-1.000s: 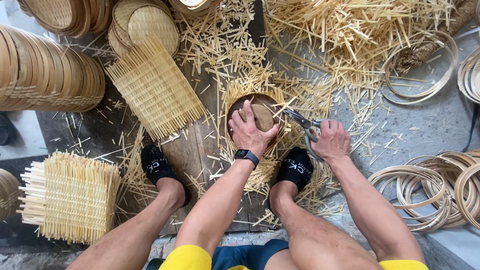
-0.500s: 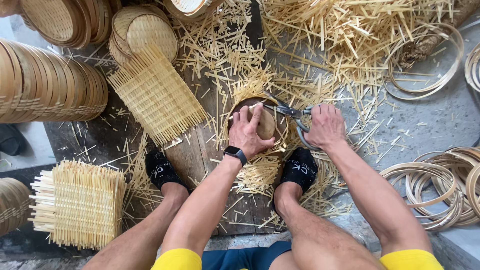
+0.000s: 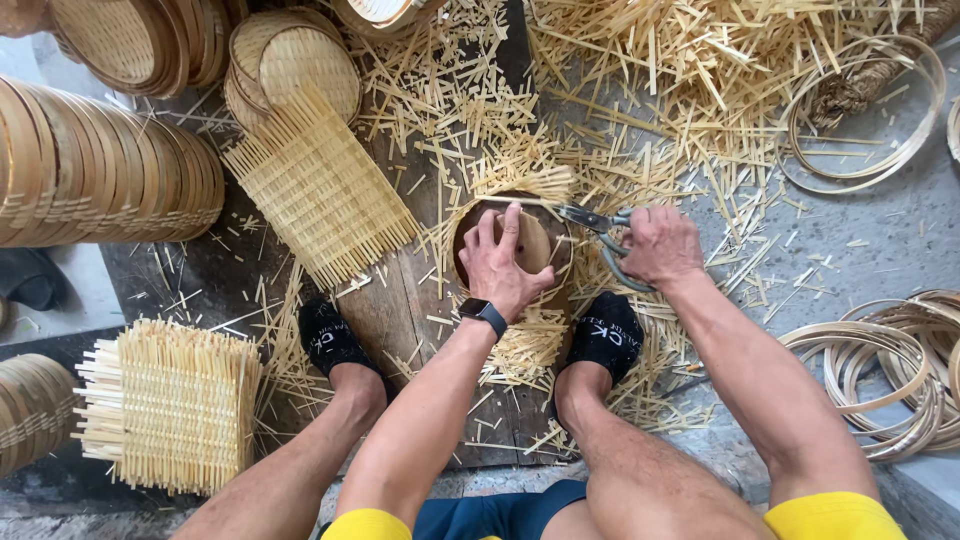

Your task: The person sits on the floor assembling woven bamboo steamer trays. They trim the edge of a square woven bamboo mat with scissors, bend a thin bamboo rim ring around the mat, press the assembly over a round wooden mold to shape it, and set the finished round tray aside with a stack of completed trays.

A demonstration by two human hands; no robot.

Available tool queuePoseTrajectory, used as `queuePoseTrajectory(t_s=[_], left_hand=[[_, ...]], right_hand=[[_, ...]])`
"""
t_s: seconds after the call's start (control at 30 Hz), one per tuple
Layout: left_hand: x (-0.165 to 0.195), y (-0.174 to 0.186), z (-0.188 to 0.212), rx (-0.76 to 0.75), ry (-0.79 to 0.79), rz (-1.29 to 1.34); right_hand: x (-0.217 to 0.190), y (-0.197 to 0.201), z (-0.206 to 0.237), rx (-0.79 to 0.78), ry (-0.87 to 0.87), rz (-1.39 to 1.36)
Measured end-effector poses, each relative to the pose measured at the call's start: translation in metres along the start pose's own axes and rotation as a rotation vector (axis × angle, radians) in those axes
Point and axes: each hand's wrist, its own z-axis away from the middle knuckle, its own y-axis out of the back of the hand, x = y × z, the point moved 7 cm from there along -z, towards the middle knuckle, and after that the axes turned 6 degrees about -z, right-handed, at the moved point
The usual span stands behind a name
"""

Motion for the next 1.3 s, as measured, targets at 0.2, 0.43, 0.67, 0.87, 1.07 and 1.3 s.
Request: queuePoseTrajectory(t_s=[0.2,0.43,0.67,0.87,1.07,1.3], left_hand=[[0.004,0.008,-0.004,-0.115,-0.117,-0.022],[0.005,0.011,-0.009,-0.343,-0.279,-0.109],[0.012,0.005,-0.005,-0.49,-0.482,-0.183],[0.017,0.009,0.0,-0.281,-0.467,-0.198],[-0.008,0.007,0.017,0.081,0.06,-0.06],[-0.004,0.003,0.016,-0.064,-0.16,-0.067]], right_hand=[[0.0,0.01,0.003,0.315,0.146,0.09],[0.012,-0.021,-0.011,-0.158,0.014,0.097],[-0.024,0.028,-0.009,0.361,0.265,0.107],[0.004,-0.014,-0.03,-0.143,0.085,0.15],[0.003,0.017,-0.017,0.051,0.12,0.019],[-0.03,0.003,-0.019,-0.005,0.067,0.128]])
